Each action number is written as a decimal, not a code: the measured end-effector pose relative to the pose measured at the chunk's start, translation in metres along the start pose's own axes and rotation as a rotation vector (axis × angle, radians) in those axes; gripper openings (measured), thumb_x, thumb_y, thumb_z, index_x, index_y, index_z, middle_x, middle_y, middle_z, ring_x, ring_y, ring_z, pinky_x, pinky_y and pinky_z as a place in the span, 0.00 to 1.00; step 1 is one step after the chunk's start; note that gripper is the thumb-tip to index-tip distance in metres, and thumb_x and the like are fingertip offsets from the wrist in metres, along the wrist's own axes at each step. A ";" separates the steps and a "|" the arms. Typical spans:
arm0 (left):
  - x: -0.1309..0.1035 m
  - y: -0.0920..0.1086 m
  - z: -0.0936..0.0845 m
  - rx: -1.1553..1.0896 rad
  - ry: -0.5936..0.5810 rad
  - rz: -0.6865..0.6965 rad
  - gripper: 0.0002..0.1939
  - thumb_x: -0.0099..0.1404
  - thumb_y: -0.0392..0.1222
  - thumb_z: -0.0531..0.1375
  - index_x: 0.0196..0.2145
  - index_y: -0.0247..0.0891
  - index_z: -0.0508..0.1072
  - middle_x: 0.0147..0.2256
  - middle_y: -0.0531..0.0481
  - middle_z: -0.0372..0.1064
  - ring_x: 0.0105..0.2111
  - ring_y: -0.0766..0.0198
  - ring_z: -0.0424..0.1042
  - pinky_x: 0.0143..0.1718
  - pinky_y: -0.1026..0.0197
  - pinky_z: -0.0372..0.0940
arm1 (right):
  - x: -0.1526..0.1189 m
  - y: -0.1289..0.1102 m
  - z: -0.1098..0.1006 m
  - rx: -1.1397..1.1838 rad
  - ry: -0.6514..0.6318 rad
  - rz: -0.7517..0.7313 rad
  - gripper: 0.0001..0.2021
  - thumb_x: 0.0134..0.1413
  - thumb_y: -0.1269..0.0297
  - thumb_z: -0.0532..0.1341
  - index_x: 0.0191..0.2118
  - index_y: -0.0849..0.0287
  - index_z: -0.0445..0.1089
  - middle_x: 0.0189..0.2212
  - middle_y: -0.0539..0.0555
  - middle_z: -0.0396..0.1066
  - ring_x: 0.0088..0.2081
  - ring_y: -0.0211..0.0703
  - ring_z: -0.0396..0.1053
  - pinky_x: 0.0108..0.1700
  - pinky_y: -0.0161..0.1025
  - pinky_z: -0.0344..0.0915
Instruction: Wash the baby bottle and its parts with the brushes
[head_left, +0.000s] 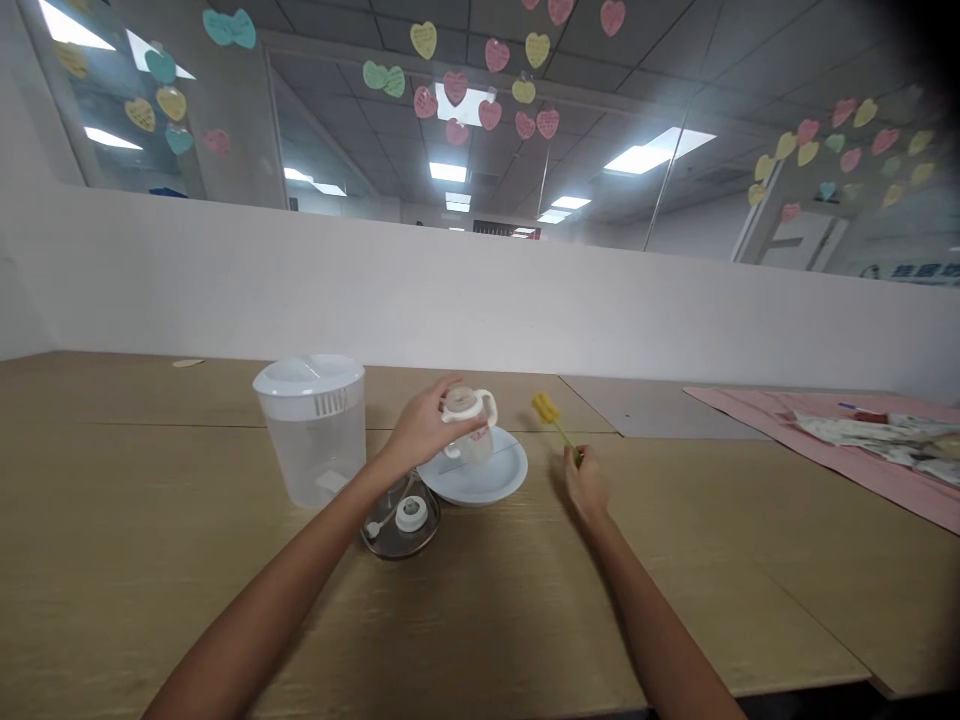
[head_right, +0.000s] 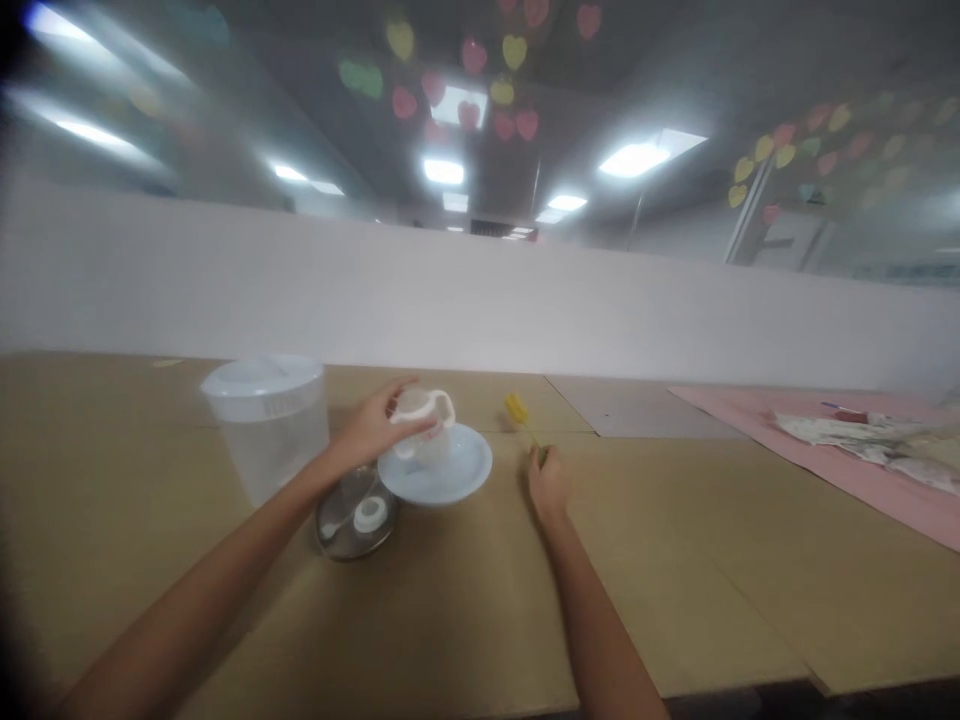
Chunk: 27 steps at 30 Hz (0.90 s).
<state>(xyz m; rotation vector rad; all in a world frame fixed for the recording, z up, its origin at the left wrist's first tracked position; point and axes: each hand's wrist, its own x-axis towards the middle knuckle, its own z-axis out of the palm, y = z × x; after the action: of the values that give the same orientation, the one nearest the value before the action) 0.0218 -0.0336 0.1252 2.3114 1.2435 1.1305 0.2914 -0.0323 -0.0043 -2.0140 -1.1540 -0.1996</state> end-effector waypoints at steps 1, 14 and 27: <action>-0.005 0.008 0.000 -0.051 -0.063 0.018 0.35 0.49 0.56 0.58 0.53 0.42 0.56 0.43 0.51 0.66 0.39 0.62 0.67 0.38 0.64 0.61 | -0.001 0.000 0.003 -0.050 -0.075 -0.025 0.15 0.54 0.58 0.47 0.33 0.61 0.67 0.25 0.56 0.68 0.25 0.40 0.61 0.24 0.33 0.44; -0.037 0.034 -0.007 0.070 -0.524 0.262 0.35 0.47 0.49 0.61 0.53 0.43 0.58 0.49 0.49 0.62 0.48 0.56 0.62 0.47 0.60 0.57 | 0.000 0.013 0.003 -0.223 -0.101 -0.103 0.15 0.54 0.66 0.48 0.38 0.60 0.70 0.32 0.59 0.69 0.35 0.44 0.65 0.29 0.34 0.54; -0.016 0.017 -0.045 -0.078 -0.152 0.041 0.33 0.46 0.58 0.59 0.48 0.42 0.63 0.41 0.50 0.67 0.35 0.61 0.66 0.37 0.61 0.62 | 0.021 0.040 -0.047 0.103 -0.867 -0.064 0.15 0.47 0.61 0.54 0.36 0.63 0.71 0.20 0.52 0.65 0.19 0.32 0.57 0.21 0.30 0.51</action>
<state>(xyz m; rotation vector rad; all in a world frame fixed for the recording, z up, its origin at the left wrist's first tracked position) -0.0070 -0.0613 0.1564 2.3263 1.0828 0.9770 0.3454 -0.0620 0.0153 -2.0053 -1.6917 0.7607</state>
